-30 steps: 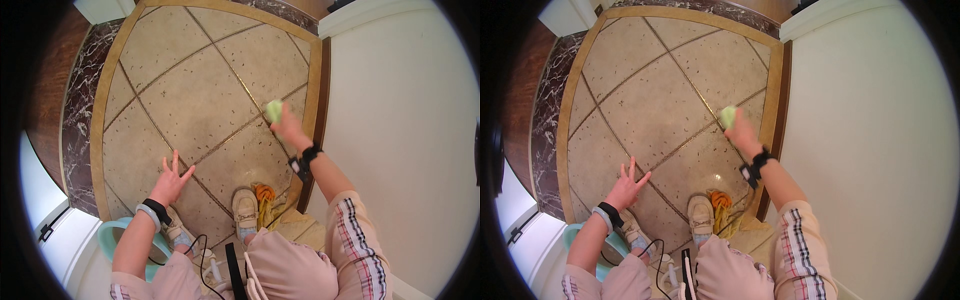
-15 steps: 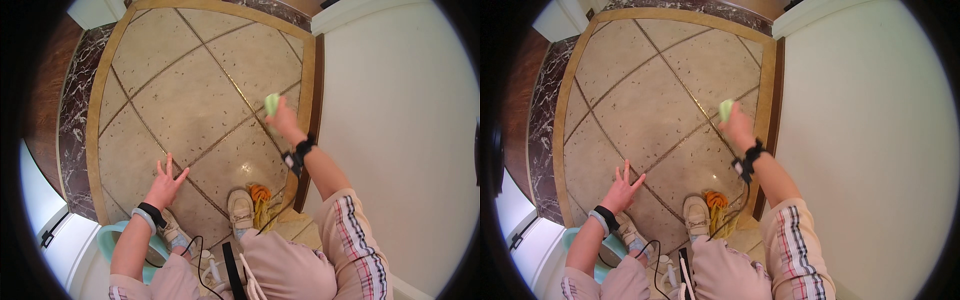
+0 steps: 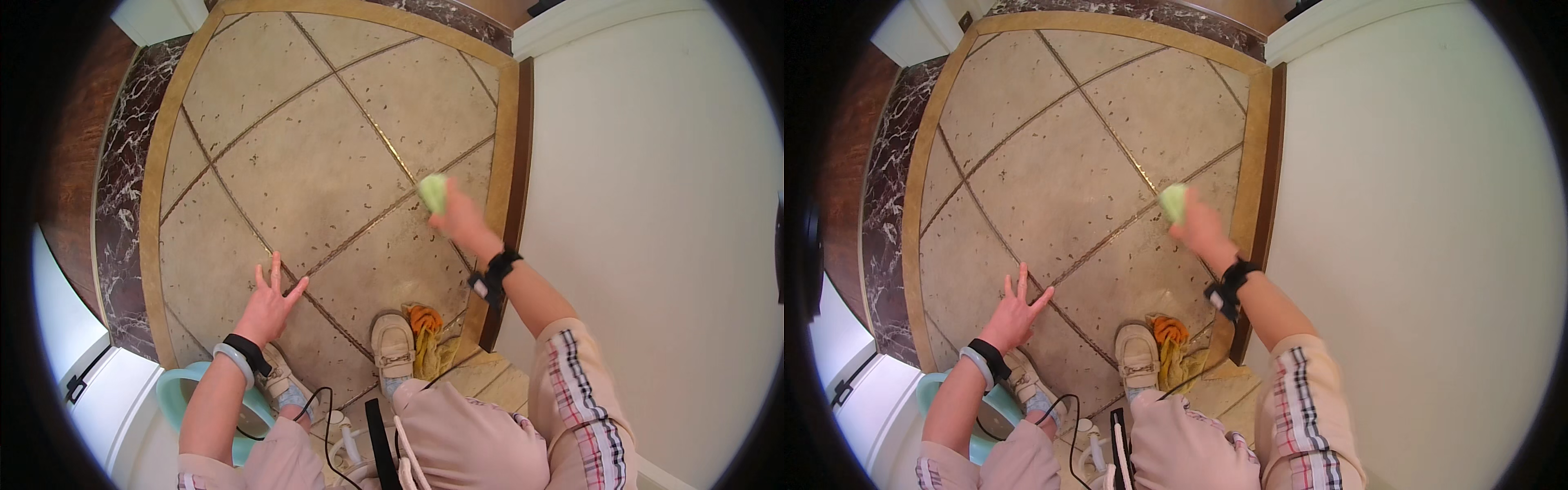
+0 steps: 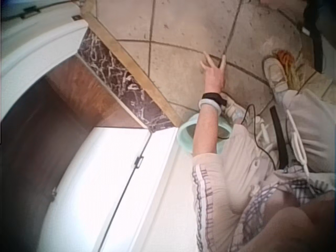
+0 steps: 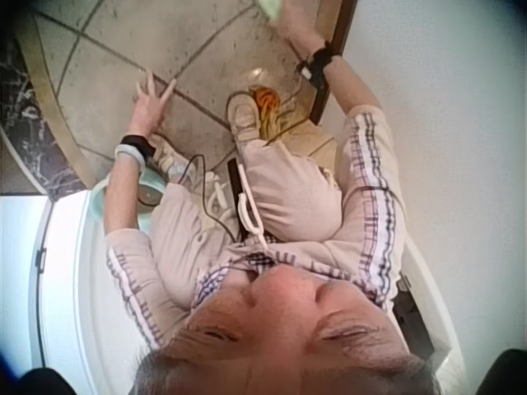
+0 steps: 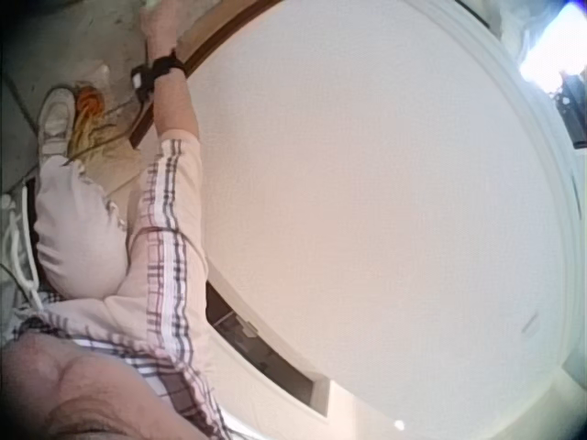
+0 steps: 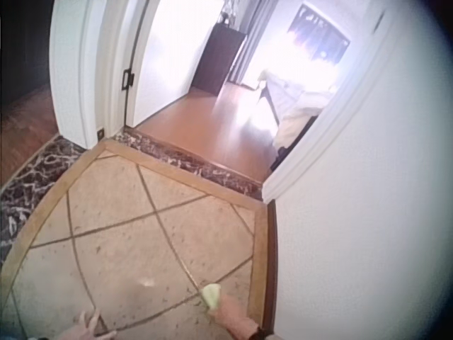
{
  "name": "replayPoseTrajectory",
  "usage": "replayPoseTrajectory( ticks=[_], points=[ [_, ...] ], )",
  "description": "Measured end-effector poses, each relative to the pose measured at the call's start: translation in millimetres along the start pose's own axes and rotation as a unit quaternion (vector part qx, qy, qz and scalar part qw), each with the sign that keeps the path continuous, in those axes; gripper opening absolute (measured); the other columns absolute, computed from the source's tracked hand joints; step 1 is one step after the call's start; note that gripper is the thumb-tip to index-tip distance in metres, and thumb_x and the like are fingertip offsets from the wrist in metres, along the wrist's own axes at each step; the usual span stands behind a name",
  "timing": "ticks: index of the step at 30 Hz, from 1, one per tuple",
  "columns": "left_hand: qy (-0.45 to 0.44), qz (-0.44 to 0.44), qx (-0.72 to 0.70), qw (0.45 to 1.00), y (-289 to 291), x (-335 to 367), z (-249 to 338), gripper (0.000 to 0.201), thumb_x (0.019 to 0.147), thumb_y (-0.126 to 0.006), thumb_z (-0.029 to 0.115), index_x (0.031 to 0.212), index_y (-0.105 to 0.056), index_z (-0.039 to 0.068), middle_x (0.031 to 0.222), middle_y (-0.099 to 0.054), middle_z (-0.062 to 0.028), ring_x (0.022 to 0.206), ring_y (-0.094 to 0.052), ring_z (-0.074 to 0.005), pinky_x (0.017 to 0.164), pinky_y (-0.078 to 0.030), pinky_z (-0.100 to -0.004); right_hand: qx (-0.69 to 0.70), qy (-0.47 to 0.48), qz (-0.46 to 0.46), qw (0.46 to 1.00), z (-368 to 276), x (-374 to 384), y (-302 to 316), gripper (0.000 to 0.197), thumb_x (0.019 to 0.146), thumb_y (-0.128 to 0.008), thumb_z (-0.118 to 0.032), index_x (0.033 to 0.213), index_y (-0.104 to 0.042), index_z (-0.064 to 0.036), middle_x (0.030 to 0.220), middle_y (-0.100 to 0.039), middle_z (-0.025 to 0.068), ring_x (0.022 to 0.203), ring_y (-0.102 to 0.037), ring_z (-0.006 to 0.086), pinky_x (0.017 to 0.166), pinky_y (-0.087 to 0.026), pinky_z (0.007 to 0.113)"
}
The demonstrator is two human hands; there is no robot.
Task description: The person scrubs a tiled floor with a green sponge, then wrings a yellow cloth in a blue bucket of water and wipes the floor. The person repeats scrubbing and wiping motions across the same area.
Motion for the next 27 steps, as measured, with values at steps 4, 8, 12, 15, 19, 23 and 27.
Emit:
replayPoseTrajectory(
  ticks=[4, 8, 12, 15, 19, 23, 27],
  points=[
    [-0.006, 0.017, -0.008, 1.0, -9, 3, -2, 0.089, 0.074, -0.066, 0.008, 0.155, -0.032, 0.024, 0.149, -0.013, -0.0476, 0.144, -0.02, -0.054, 0.111, -0.034, -0.0555, 0.087, -0.225, 0.122, 0.963, 90, 10, 40, 0.077, 0.078, -0.077, -0.026, 0.131, -0.029, 0.0038, 0.097, -0.065, 0.0324, 0.091, -0.065, 0.0472, 0.079, -0.055, 0.05],
    [0.008, -0.024, -0.002, 1.0, -2, -2, -1, 0.09, 0.074, -0.065, 0.007, 0.155, -0.031, 0.024, 0.15, -0.01, -0.0478, 0.142, -0.022, -0.0564, 0.111, -0.035, -0.0543, -0.021, -0.015, -0.087, 0.996, 14, -14, -3, 0.068, 0.08, -0.075, -0.023, 0.127, -0.031, 0.0008, 0.102, -0.064, 0.0313, 0.092, -0.066, 0.0465, 0.078, -0.054, 0.05],
    [0.009, -0.004, -0.019, 1.0, 4, 2, 0, 0.091, 0.073, -0.064, 0.003, 0.155, -0.031, 0.025, 0.152, -0.004, -0.0461, 0.137, -0.028, -0.0607, 0.108, -0.04, -0.0501, 0.102, -0.207, 0.084, 0.969, 119, 2, 53, 0.07, 0.078, -0.076, -0.028, 0.126, -0.034, 0.0007, 0.094, -0.065, 0.0309, 0.085, -0.066, 0.0463, 0.075, -0.055, 0.05],
    [0.014, -0.003, -0.024, 1.0, -7, 0, -2, 0.091, 0.073, -0.063, 0.001, 0.155, -0.031, 0.026, 0.153, -0.002, -0.045, 0.135, -0.03, -0.0621, 0.107, -0.042, -0.049, 0.039, -0.109, 0.028, 0.993, 77, 0, 18, 0.072, 0.075, -0.077, -0.027, 0.125, -0.034, -0.0006, 0.093, -0.065, 0.0318, 0.087, -0.066, 0.047, 0.075, -0.055, 0.05],
    [0.018, 0.002, -0.01, 1.0, -10, -1, -5, 0.092, 0.074, -0.063, 0.001, 0.155, -0.03, 0.028, 0.154, -0.001, -0.0442, 0.133, -0.032, -0.0639, 0.102, -0.046, -0.0474, -0.011, -0.053, 0.003, 0.999, 47, -2, 13, 0.073, 0.074, -0.078, -0.027, 0.124, -0.033, 0.0006, 0.094, -0.066, 0.0303, 0.087, -0.067, 0.0467, 0.075, -0.055, 0.049],
    [0.027, -0.022, -0.02, 0.999, -1, 4, -3, 0.093, 0.074, -0.064, 0.002, 0.155, -0.03, 0.03, 0.154, -0.002, -0.0433, 0.131, -0.034, -0.0651, 0.098, -0.049, -0.0457, 0.07, -0.158, 0.083, 0.981, 108, 25, 45, 0.069, 0.077, -0.078, -0.025, 0.122, -0.033, 0.0029, 0.098, -0.066, 0.0302, 0.089, -0.068, 0.0452, 0.074, -0.057, 0.048],
    [0.008, 0.03, 0.043, 0.999, -12, 3, -3, 0.096, 0.071, -0.07, 0.008, 0.155, -0.029, 0.029, 0.154, -0.003, -0.0432, 0.13, -0.036, -0.0644, 0.098, -0.05, -0.0471, 0.079, -0.07, -0.039, 0.994, -28, 15, -4, 0.066, 0.081, -0.074, -0.028, 0.123, -0.034, 0.0034, 0.098, -0.066, 0.0315, 0.091, -0.067, 0.0475, 0.077, -0.054, 0.052]
  ],
)
Point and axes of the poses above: each hand's wrist, its own x-axis towards the middle knuckle, its own y-axis out of the back of the hand, z = x × y, the point moved 10 cm from there along x, towards the middle knuckle
